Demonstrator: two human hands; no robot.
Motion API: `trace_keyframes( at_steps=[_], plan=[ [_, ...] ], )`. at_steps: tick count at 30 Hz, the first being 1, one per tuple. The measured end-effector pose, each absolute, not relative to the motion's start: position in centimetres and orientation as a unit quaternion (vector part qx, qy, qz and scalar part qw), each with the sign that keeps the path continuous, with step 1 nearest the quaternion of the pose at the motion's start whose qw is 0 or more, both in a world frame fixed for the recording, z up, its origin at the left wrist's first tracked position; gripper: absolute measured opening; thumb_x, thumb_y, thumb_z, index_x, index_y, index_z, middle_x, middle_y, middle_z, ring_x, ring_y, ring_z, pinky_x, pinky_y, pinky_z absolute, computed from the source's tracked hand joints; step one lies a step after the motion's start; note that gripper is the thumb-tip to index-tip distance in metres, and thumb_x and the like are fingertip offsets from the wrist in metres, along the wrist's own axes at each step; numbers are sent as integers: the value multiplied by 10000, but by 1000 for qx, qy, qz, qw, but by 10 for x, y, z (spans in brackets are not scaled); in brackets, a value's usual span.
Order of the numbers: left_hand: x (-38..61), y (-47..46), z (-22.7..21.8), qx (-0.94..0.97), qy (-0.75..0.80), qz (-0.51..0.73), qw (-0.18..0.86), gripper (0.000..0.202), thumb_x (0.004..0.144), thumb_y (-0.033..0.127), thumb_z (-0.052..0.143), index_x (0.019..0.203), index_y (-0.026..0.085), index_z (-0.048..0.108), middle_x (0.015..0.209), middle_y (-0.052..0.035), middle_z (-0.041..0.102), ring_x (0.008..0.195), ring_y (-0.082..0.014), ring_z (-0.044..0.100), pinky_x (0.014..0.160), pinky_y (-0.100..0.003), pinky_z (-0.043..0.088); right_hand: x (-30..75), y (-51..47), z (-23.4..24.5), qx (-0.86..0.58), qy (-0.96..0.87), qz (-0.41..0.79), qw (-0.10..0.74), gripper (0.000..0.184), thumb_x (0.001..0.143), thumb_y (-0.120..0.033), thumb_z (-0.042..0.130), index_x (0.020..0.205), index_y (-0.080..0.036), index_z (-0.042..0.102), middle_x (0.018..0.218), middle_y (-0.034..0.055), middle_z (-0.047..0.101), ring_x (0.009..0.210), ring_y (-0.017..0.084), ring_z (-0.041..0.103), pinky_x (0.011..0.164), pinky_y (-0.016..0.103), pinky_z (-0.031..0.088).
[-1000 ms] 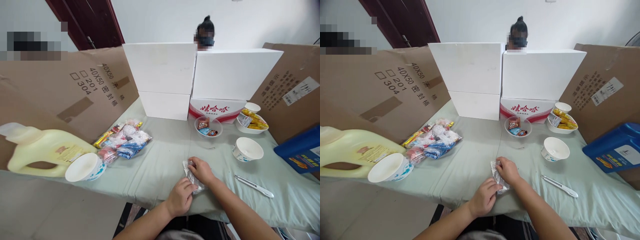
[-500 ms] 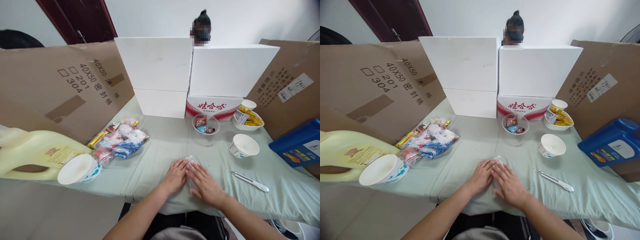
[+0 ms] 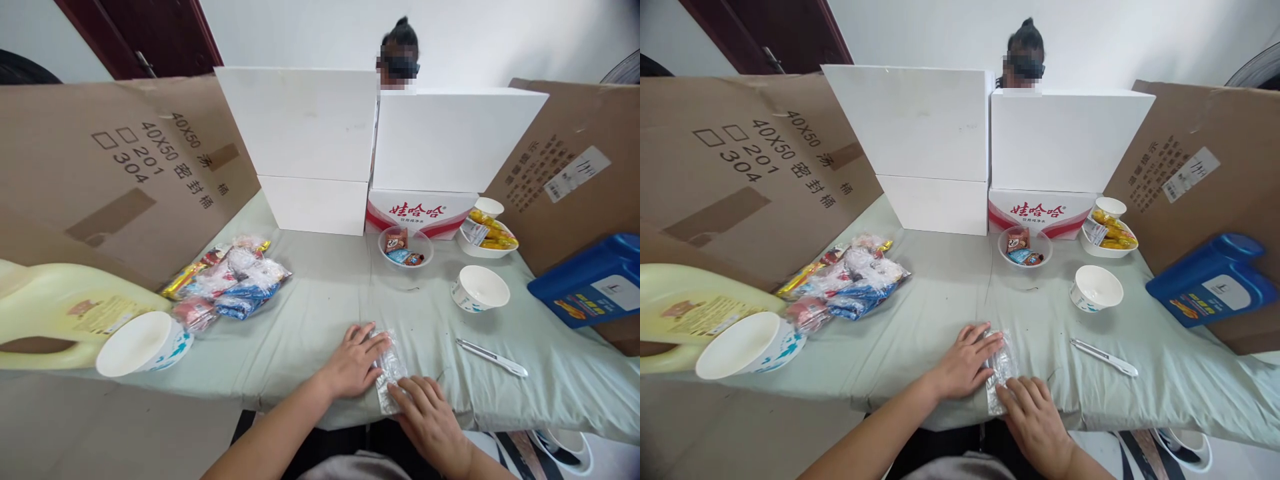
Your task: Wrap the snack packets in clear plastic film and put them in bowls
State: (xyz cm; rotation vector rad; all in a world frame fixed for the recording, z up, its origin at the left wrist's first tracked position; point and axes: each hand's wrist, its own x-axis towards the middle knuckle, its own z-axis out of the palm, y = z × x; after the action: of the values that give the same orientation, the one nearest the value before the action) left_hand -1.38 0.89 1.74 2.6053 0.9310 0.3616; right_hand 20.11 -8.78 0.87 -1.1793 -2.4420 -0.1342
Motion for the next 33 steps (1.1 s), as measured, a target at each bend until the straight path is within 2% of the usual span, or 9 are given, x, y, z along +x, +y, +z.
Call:
trace_keyframes(
  at_steps=[4,9,17,21,24,26,28,30,33],
  plan=[
    [-13,9,19,912,337,122,200,726,870,314,563,1496,221,207,1473,-66,431,1416,-336,217,1108,-558,203,199,-71,26,-369,-899,67,227,237,924,-146,429,1062,-217,608,1047,56,678,1069,202,574,996,403,366],
    [-13,12,18,906,342,113,220,773,834,289,582,1495,223,186,1476,-93,418,1419,-340,219,1111,-569,202,197,-39,40,-393,-876,216,178,239,966,-204,367,959,-198,606,871,48,663,807,160,618,728,277,458],
    [-16,16,1,893,355,167,220,878,793,141,518,1515,144,19,1458,-186,407,1399,-310,289,1097,-566,271,178,16,21,-500,-855,93,98,227,981,-228,368,1005,-211,592,861,28,683,731,149,652,613,240,400],
    [-18,18,-9,881,358,228,211,822,817,80,441,1513,189,17,1455,-155,409,1377,-287,328,1082,-556,326,168,18,10,-553,-826,60,86,248,997,-266,339,925,-189,563,809,46,668,659,156,638,559,253,354],
    [-19,17,-9,862,361,301,190,721,833,49,382,1490,186,118,1398,-153,454,1318,-265,401,1048,-528,385,163,18,9,-572,-816,46,70,220,993,-271,360,909,-196,549,815,39,665,666,154,643,548,252,337],
    [-19,15,-5,852,364,335,172,543,860,87,401,1392,168,335,1289,-153,523,1235,-264,469,1008,-502,423,161,18,10,-581,-811,40,58,220,994,-281,367,897,-198,545,805,35,663,660,156,646,534,253,326],
    [-18,12,0,864,342,339,150,294,882,149,458,1160,179,547,1128,-116,597,1140,-259,521,962,-462,446,158,19,12,-588,-807,36,46,220,993,-292,373,889,-199,543,788,30,663,643,157,648,514,254,314],
    [-16,10,4,891,299,317,128,116,887,198,517,946,194,616,1016,-74,635,1093,-245,543,929,-420,448,155,20,14,-593,-804,32,36,209,989,-296,388,883,-200,541,773,24,663,625,155,649,498,253,304],
    [-13,10,6,909,290,275,118,59,876,222,572,861,200,624,1028,-54,655,1135,-239,531,937,-402,425,153,22,14,-604,-796,23,30,184,980,-294,411,885,-202,539,751,22,661,616,159,652,488,252,310]
  ],
)
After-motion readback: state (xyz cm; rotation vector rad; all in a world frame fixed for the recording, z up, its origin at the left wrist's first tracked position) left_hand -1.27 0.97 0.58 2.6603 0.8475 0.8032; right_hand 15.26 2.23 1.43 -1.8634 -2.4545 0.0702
